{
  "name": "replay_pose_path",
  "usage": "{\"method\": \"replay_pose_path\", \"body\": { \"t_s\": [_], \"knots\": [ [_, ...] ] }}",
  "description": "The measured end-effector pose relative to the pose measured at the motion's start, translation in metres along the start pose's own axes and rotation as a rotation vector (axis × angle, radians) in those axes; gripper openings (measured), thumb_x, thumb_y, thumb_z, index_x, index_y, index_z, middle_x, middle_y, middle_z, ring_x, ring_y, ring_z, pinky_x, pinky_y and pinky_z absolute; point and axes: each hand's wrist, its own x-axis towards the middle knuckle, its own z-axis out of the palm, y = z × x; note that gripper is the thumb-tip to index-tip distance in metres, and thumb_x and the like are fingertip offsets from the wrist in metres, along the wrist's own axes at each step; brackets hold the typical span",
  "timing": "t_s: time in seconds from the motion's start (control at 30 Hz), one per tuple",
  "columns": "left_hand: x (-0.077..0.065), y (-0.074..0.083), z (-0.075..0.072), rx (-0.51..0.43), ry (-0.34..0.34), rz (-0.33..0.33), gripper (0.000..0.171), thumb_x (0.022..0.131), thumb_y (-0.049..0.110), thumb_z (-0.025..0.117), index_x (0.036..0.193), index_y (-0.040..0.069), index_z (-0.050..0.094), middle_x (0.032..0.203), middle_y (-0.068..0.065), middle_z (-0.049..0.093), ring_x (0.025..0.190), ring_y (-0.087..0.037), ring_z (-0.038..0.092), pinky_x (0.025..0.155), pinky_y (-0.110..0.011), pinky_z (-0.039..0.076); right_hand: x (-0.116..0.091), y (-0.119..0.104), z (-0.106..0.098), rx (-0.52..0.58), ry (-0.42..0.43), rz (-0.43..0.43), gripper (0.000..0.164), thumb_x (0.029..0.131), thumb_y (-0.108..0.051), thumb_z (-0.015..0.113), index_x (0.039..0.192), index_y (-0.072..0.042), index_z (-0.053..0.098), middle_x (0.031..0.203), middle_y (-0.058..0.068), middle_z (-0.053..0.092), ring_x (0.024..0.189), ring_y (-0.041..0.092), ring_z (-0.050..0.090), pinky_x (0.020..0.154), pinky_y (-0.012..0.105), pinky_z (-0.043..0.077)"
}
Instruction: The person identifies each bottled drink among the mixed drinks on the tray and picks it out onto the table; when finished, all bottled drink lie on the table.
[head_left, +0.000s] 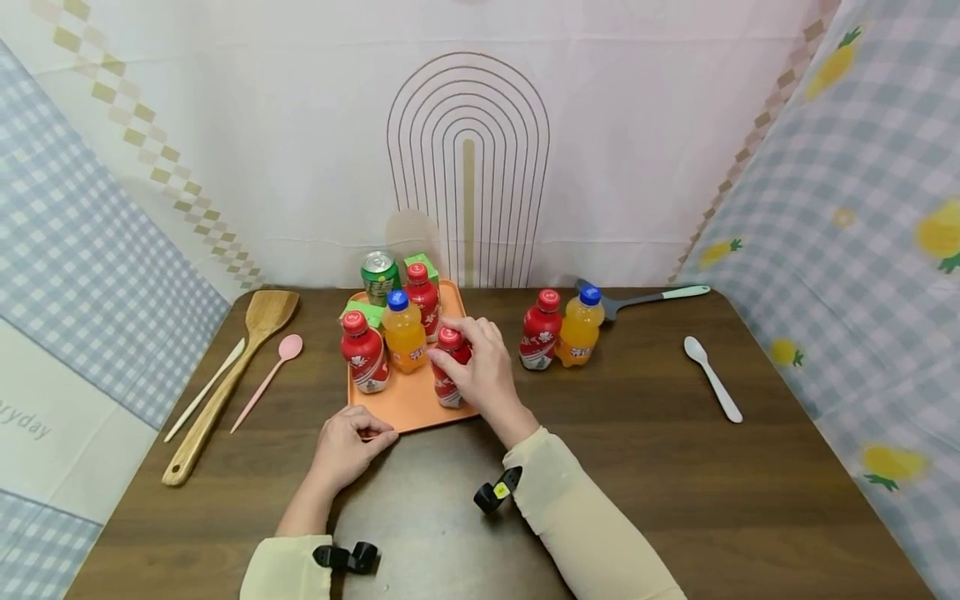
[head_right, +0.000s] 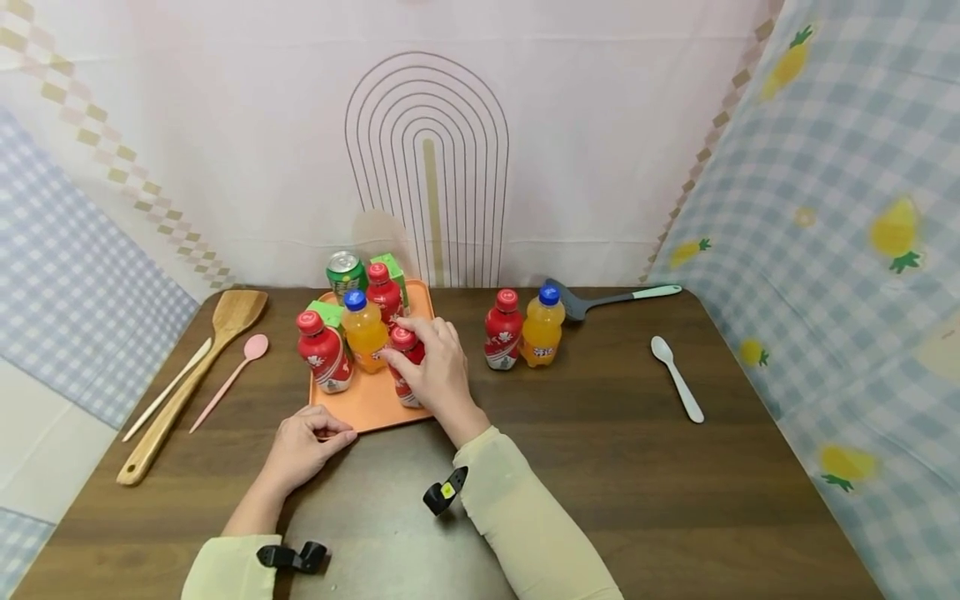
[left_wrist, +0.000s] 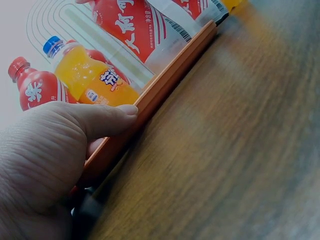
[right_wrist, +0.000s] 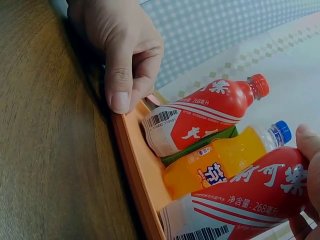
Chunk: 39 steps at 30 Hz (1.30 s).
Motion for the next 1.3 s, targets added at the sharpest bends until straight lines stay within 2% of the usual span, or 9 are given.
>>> {"method": "replay_pose_path", "body": {
  "t_s": [0.27, 0.5, 0.6, 0.7, 0.77, 0.87, 1.03, 1.17, 1.3],
  "knots": [
    [-0.001, 0.001, 0.0, -0.012, -0.003, -0.004, 0.01, 0.074, 0.021, 0.084, 0.073, 0.024, 0.075, 0.069, 0.016, 0.057, 0.07, -0.008, 0.05, 0.063, -0.028, 0.04, -0.001, 0.0, 0.0, 0.008, 0.002, 0.017, 0.045, 0.081, -0.038, 0.076, 0.12, -0.025, 0.059, 0.102, -0.003, 0.057, 0.095, 0.011, 0.047, 0.073, 0.028, 0.046],
    [-0.004, -0.001, 0.001, -0.019, 0.004, -0.02, 0.011, 0.073, 0.021, 0.085, 0.072, 0.025, 0.074, 0.068, 0.016, 0.056, 0.069, -0.008, 0.05, 0.062, -0.027, 0.04, -0.001, -0.002, -0.002, 0.001, -0.075, 0.062, 0.051, 0.081, -0.046, 0.074, 0.125, -0.027, 0.058, 0.102, -0.003, 0.054, 0.095, 0.011, 0.048, 0.074, 0.031, 0.048],
    [-0.004, -0.001, 0.001, -0.018, 0.0, -0.016, 0.01, 0.074, 0.022, 0.085, 0.073, 0.025, 0.075, 0.068, 0.016, 0.057, 0.07, -0.008, 0.05, 0.063, -0.027, 0.04, 0.002, 0.002, -0.009, 0.127, -0.113, 0.094, 0.057, 0.08, -0.044, 0.076, 0.131, -0.025, 0.056, 0.107, -0.005, 0.057, 0.098, 0.01, 0.052, 0.083, 0.038, 0.05],
    [-0.002, 0.0, 0.001, -0.017, -0.006, -0.01, 0.01, 0.074, 0.022, 0.084, 0.074, 0.024, 0.075, 0.069, 0.017, 0.057, 0.072, -0.008, 0.051, 0.065, -0.028, 0.04, 0.008, 0.011, -0.018, 0.34, -0.17, 0.129, 0.056, 0.082, -0.033, 0.077, 0.133, -0.022, 0.055, 0.113, -0.003, 0.062, 0.103, 0.012, 0.056, 0.094, 0.046, 0.045],
    [0.0, 0.001, 0.0, -0.012, -0.007, -0.008, 0.01, 0.074, 0.022, 0.084, 0.073, 0.024, 0.075, 0.069, 0.017, 0.058, 0.072, -0.008, 0.051, 0.065, -0.028, 0.04, 0.013, 0.018, -0.023, 0.462, -0.23, 0.145, 0.054, 0.084, -0.027, 0.076, 0.133, -0.02, 0.056, 0.117, -0.001, 0.063, 0.108, 0.015, 0.056, 0.099, 0.049, 0.041],
    [0.001, 0.001, 0.0, -0.006, -0.01, -0.009, 0.01, 0.074, 0.021, 0.085, 0.073, 0.024, 0.075, 0.069, 0.016, 0.057, 0.072, -0.008, 0.051, 0.065, -0.029, 0.04, 0.018, 0.027, -0.028, 0.573, -0.334, 0.178, 0.053, 0.086, -0.022, 0.074, 0.135, -0.017, 0.055, 0.124, 0.002, 0.062, 0.113, 0.019, 0.055, 0.1, 0.05, 0.039],
    [0.002, 0.002, -0.001, -0.007, -0.02, -0.009, 0.01, 0.074, 0.021, 0.084, 0.074, 0.024, 0.075, 0.069, 0.016, 0.057, 0.072, -0.008, 0.051, 0.066, -0.029, 0.041, 0.02, 0.038, -0.028, 0.665, -0.436, 0.239, 0.052, 0.088, -0.013, 0.07, 0.137, -0.009, 0.053, 0.127, 0.007, 0.06, 0.114, 0.025, 0.055, 0.095, 0.045, 0.045],
    [0.001, 0.003, -0.001, -0.019, -0.021, -0.014, 0.009, 0.074, 0.021, 0.084, 0.074, 0.023, 0.075, 0.069, 0.016, 0.058, 0.072, -0.009, 0.051, 0.066, -0.029, 0.04, 0.018, 0.042, -0.025, 0.703, -0.436, 0.245, 0.048, 0.088, -0.014, 0.071, 0.134, -0.012, 0.057, 0.124, 0.007, 0.062, 0.111, 0.025, 0.057, 0.092, 0.039, 0.048],
    [0.0, 0.003, -0.002, -0.014, -0.017, -0.02, 0.009, 0.075, 0.022, 0.084, 0.074, 0.024, 0.075, 0.069, 0.016, 0.057, 0.072, -0.009, 0.05, 0.065, -0.029, 0.04, 0.015, 0.042, -0.023, 0.708, -0.417, 0.222, 0.045, 0.087, -0.018, 0.073, 0.131, -0.017, 0.06, 0.122, 0.004, 0.064, 0.108, 0.024, 0.058, 0.089, 0.04, 0.049]
  ]
}}
